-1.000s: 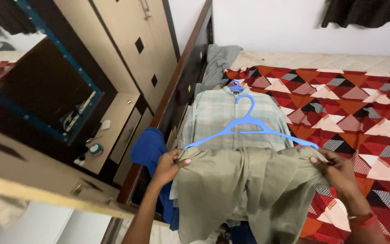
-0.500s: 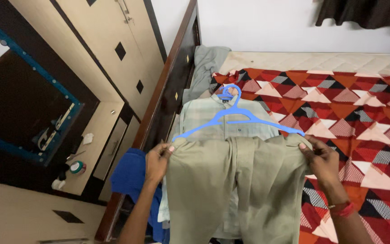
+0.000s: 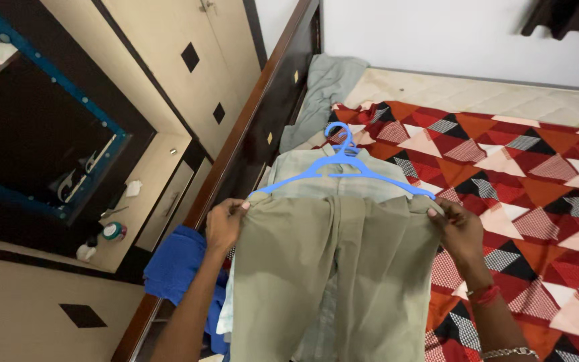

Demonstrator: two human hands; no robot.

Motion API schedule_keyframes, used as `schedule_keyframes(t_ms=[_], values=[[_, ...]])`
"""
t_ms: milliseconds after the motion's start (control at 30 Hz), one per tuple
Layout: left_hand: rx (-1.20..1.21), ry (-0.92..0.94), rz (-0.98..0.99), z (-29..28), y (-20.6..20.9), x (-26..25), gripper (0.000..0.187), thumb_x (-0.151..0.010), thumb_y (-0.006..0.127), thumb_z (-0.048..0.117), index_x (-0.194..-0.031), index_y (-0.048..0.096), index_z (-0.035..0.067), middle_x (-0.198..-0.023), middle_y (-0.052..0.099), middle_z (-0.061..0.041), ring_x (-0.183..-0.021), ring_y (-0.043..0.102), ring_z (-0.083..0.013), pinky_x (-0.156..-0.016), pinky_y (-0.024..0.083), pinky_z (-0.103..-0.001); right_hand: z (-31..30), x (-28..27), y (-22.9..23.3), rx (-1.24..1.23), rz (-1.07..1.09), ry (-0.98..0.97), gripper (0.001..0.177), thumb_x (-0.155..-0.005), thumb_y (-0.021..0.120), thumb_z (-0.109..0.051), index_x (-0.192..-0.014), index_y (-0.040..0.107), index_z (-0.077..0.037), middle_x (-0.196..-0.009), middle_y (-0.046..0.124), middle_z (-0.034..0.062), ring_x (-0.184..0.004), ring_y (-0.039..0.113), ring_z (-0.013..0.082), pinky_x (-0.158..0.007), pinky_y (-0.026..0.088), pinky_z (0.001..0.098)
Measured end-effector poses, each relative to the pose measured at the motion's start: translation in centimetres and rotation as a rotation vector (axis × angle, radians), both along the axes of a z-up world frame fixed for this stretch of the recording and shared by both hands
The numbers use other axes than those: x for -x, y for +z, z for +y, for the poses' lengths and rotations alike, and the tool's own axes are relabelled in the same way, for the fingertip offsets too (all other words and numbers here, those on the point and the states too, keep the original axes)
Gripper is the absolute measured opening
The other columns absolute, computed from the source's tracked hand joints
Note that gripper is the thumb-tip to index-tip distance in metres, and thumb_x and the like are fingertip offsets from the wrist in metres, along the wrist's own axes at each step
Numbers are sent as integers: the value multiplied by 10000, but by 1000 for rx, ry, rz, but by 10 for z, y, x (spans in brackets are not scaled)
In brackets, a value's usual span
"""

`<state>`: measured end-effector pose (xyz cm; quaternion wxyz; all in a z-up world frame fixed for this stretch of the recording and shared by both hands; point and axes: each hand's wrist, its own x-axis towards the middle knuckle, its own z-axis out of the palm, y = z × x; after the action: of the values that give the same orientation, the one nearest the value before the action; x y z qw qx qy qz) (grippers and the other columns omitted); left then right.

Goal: The person removes several garments from a wardrobe, including trousers, a polo shirt, a sweatshirt, and jeans, each on a blue hanger. They place each item on the bed in sequence, then close the wardrobe doors.

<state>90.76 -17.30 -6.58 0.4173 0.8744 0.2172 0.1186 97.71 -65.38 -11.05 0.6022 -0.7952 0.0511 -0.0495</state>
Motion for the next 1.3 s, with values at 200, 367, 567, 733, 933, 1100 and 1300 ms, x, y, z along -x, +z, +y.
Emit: schedule_keyframes(t_ms=[200,367,567,733,933,1100,1300], values=[[-125,17,-23,2,-19,-57,290,-909,726,341,-1065,780,103,-987,758,-147,-931,720,-341,-815,532,-445,11,-45,-16,157,-33,-82,338,-964,739,-202,-1274,731,-68,-1036,773,102,-878,698,121,-798,535,266],[-107,17,17,2,-22,-131,282,-899,731,373,-1055,781,143,-974,763,-117,-935,724,-324,-814,536,-445,12,-91,-19,159,-70,-130,335,-971,755,-239,-1265,742,-78,-1029,775,92,-886,699,131,-805,525,276],[-266,-26,137,5,-43,-216,239,-853,766,398,-1001,810,215,-1009,774,-80,-997,705,-322,-855,538,-468,0,-152,-42,293,13,-142,360,-890,798,-282,-1171,764,-61,-991,780,97,-874,728,165,-793,548,306],[-199,-34,165,14,-119,-275,284,-894,734,323,-1147,762,198,-1091,752,-137,-1058,687,-374,-896,532,-495,-4,-196,-109,264,61,-162,444,-936,775,-296,-1284,706,-30,-1143,749,146,-955,711,192,-820,549,327],[-348,-384,-166,-2,-200,-259,764,-803,778,241,-1439,438,-12,-1448,437,-285,-1343,431,-481,-1126,362,-522,14,-208,-185,349,195,23,745,-818,832,-319,-1408,511,4,-1275,658,180,-962,701,230,-786,581,361],[-816,-872,-10,-18,-186,-222,649,-857,746,248,-1445,495,141,-1575,368,-171,-1477,305,-419,-1170,287,-587,40,-196,-218,459,228,108,662,-787,825,-336,-1349,625,-51,-1245,719,129,-1012,727,259,-890,595,364],[-829,-691,430,-18,-187,-232,699,-865,703,221,-1503,430,298,-1674,179,-52,-1527,158,-320,-1152,227,-627,53,-208,-237,436,94,370,923,-740,902,-302,-1487,445,-11,-1527,440,193,-1380,458,353,-1075,400,437]])
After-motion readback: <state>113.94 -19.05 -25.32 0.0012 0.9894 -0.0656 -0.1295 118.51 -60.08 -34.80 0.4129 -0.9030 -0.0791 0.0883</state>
